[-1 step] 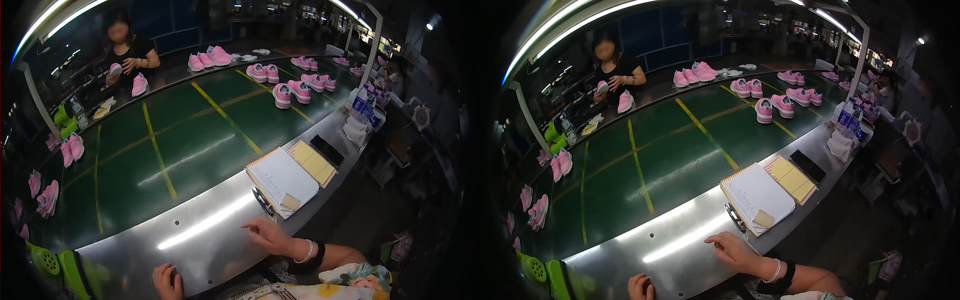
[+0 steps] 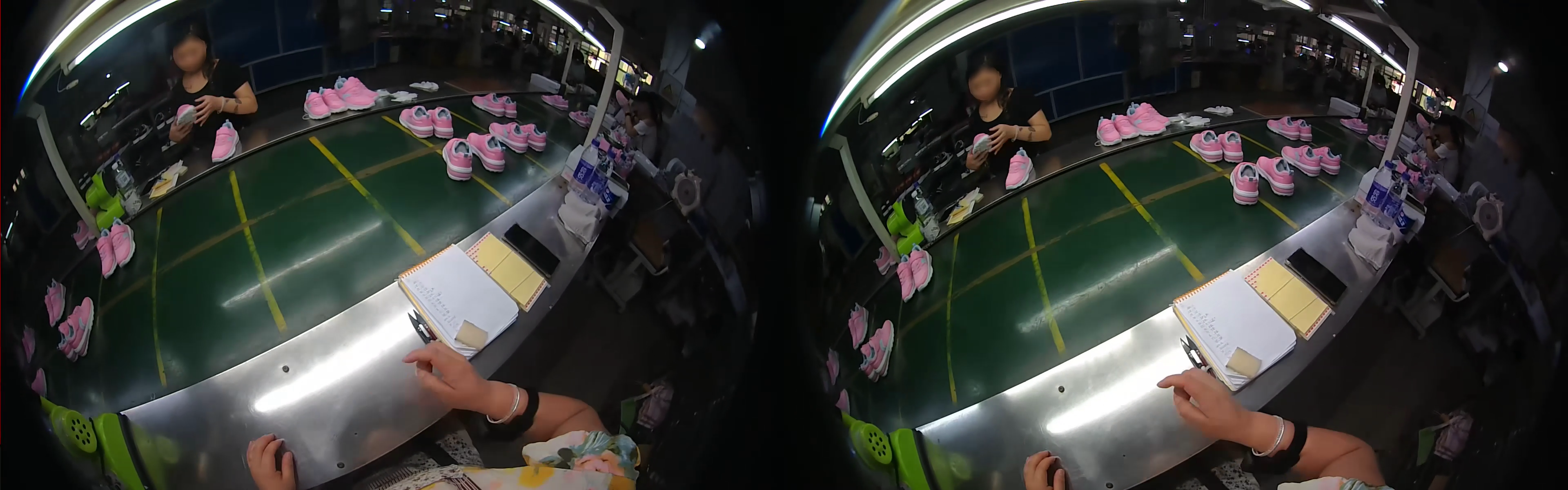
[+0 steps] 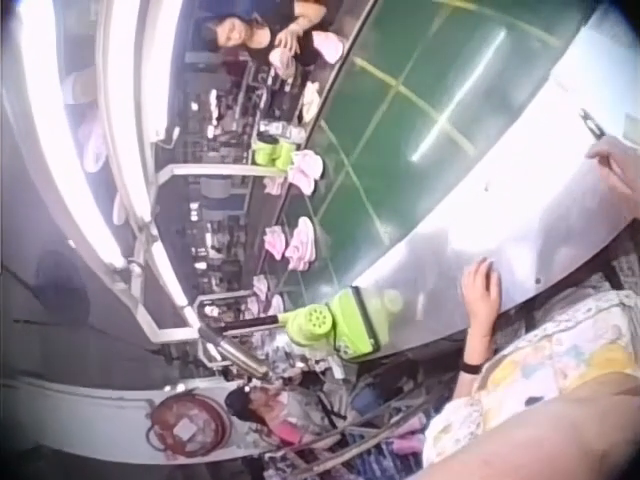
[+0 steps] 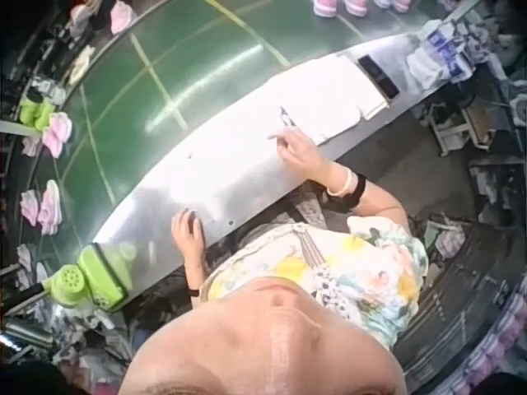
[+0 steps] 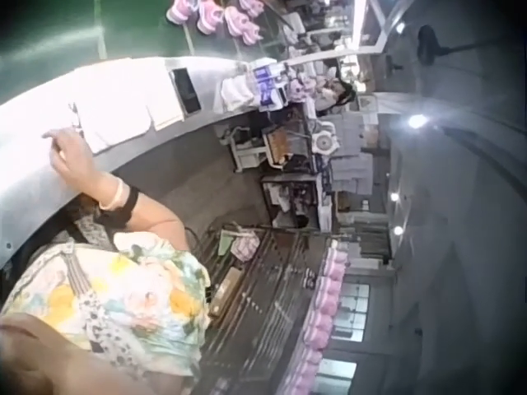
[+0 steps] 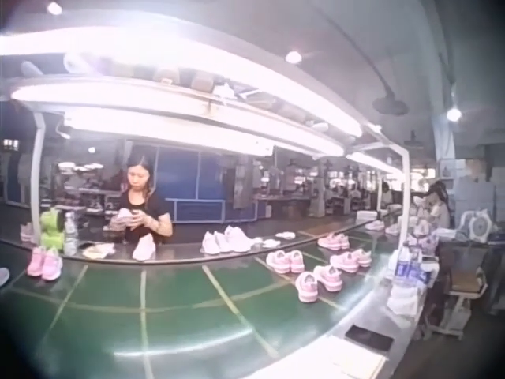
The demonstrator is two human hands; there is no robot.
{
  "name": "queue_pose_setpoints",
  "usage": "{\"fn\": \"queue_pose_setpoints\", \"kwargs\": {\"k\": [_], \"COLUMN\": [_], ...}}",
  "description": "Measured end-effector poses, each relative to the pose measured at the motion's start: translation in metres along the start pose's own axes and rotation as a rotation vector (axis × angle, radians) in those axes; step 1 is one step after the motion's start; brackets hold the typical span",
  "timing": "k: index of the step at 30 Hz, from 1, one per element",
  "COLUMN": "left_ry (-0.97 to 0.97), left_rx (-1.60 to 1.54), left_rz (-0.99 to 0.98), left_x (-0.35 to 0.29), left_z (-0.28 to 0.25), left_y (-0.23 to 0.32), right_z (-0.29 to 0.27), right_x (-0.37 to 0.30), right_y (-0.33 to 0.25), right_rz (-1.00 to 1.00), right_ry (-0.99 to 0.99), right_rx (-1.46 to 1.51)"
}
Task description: Inspecting and cleaning finished shoes at a quality control station in a factory.
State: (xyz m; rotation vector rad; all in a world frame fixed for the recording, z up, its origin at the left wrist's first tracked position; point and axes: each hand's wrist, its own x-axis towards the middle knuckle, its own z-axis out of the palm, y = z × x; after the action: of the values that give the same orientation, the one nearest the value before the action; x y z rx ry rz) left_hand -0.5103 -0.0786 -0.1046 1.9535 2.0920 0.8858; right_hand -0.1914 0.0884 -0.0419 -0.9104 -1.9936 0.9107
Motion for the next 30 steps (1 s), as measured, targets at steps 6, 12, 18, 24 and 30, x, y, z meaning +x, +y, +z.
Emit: {"fn": "queue_pose_setpoints", "kwargs": {"k": [6,12,18,24,30], "left_ry": [-0.008,-0.086,-0.146,-0.13,-0.179], "left_rx": [0.087,0.246,0.348,0.33,0.314], "left_rz": [-0.083,-0.204,-0.17,-0.257,-0.345], "left_x": [0.003,0.008,0.023,0.022,0.014], "left_z": [-0.008,-0.003,-0.005,0.003,0.006], "left_y": [0.004,0.005,0.022,0.019,0.012], "right_z": [-0.141,-0.251,-0.281,-0.331,-0.375], "right_x": [0.102,0.199,0.273,0.319,0.319], "right_y": [0.061,0.211,0.319,0.353,0.381], "right_rz": [0.271,0.46,0.559,0.762,0.852], "right_ry": [-0.009,-0.008,0.219,0.066,0.116], "right_rx": [-0.453,-1.091,-1.189,-1.305,-1.179]}}
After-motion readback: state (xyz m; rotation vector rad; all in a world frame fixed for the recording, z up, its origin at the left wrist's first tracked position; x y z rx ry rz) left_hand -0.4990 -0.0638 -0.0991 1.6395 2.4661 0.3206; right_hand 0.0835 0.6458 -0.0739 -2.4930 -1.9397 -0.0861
